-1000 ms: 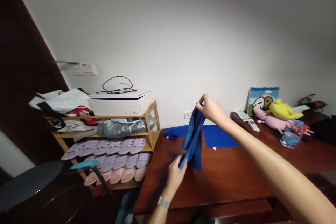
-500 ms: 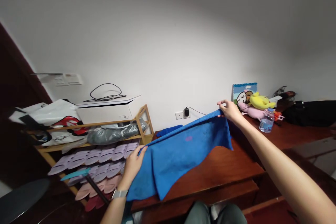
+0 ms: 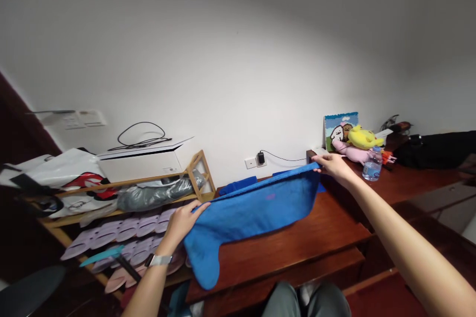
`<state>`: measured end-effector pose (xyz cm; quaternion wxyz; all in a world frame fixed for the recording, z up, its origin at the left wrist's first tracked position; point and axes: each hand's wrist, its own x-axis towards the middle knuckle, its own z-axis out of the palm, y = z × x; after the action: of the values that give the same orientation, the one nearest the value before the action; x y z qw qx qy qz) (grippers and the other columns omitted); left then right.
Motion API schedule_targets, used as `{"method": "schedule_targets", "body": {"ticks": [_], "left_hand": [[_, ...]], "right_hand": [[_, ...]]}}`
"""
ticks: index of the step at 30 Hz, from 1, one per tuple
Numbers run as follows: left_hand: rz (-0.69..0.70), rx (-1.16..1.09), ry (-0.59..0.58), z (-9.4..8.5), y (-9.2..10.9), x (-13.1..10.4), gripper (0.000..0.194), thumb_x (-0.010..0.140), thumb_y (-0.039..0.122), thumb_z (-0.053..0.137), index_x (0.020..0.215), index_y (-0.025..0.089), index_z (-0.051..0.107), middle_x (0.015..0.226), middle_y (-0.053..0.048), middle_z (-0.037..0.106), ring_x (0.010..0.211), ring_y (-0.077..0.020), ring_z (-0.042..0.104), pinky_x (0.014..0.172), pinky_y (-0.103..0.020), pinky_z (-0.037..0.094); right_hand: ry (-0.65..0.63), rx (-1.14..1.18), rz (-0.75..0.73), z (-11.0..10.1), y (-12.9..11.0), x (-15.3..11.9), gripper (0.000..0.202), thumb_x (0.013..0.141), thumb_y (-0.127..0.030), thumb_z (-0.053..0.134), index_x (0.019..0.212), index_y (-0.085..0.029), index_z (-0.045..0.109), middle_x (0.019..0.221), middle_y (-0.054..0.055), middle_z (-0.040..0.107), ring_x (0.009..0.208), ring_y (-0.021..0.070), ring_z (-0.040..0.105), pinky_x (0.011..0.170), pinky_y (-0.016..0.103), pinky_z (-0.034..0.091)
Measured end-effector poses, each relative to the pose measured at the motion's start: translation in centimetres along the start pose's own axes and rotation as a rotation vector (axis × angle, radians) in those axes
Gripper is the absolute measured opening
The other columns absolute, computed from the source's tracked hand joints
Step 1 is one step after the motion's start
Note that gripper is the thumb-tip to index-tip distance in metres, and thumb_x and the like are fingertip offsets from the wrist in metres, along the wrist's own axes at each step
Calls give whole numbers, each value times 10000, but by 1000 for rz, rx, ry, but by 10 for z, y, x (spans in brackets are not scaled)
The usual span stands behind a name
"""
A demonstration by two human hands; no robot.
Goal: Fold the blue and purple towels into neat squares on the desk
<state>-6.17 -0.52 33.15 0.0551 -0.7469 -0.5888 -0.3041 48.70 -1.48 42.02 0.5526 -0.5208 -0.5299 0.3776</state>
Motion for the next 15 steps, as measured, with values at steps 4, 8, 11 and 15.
{"method": "schedule_targets", "body": {"ticks": [4, 8, 11, 15], "left_hand": [[11, -23, -256, 9, -9, -24, 331, 840, 607, 703, 815, 277, 719, 765, 19, 748, 724, -197, 680, 640, -250, 397], [65, 4, -547, 40, -31, -81, 185, 810, 476, 745, 795, 291, 742, 836, 6, 785, 820, -235, 721, 695, -266, 425], [38, -32, -570, 62, -53, -121, 148, 886, 382, 628, 844, 300, 745, 925, -3, 802, 919, -242, 738, 804, -291, 470], [-45, -64, -482, 72, -75, -143, 221, 922, 422, 552, 868, 303, 730, 930, -4, 805, 921, -244, 743, 830, -313, 511]], "right_hand": [[-116, -12, 176, -17, 40, -29, 347, 797, -393, 846, 1045, -170, 750, 812, 49, 765, 670, 152, 718, 663, 238, 620], [-151, -118, 286, -39, 109, -61, 456, 774, -516, 794, 1048, -162, 708, 596, 25, 704, 528, 156, 660, 515, 229, 528], [-114, -174, 332, -54, 159, -82, 488, 729, -580, 755, 992, -173, 705, 525, 18, 668, 492, 172, 637, 472, 242, 470], [-56, -253, 386, -64, 193, -98, 525, 675, -638, 730, 936, -182, 733, 462, 8, 620, 439, 179, 589, 439, 259, 406]]}}
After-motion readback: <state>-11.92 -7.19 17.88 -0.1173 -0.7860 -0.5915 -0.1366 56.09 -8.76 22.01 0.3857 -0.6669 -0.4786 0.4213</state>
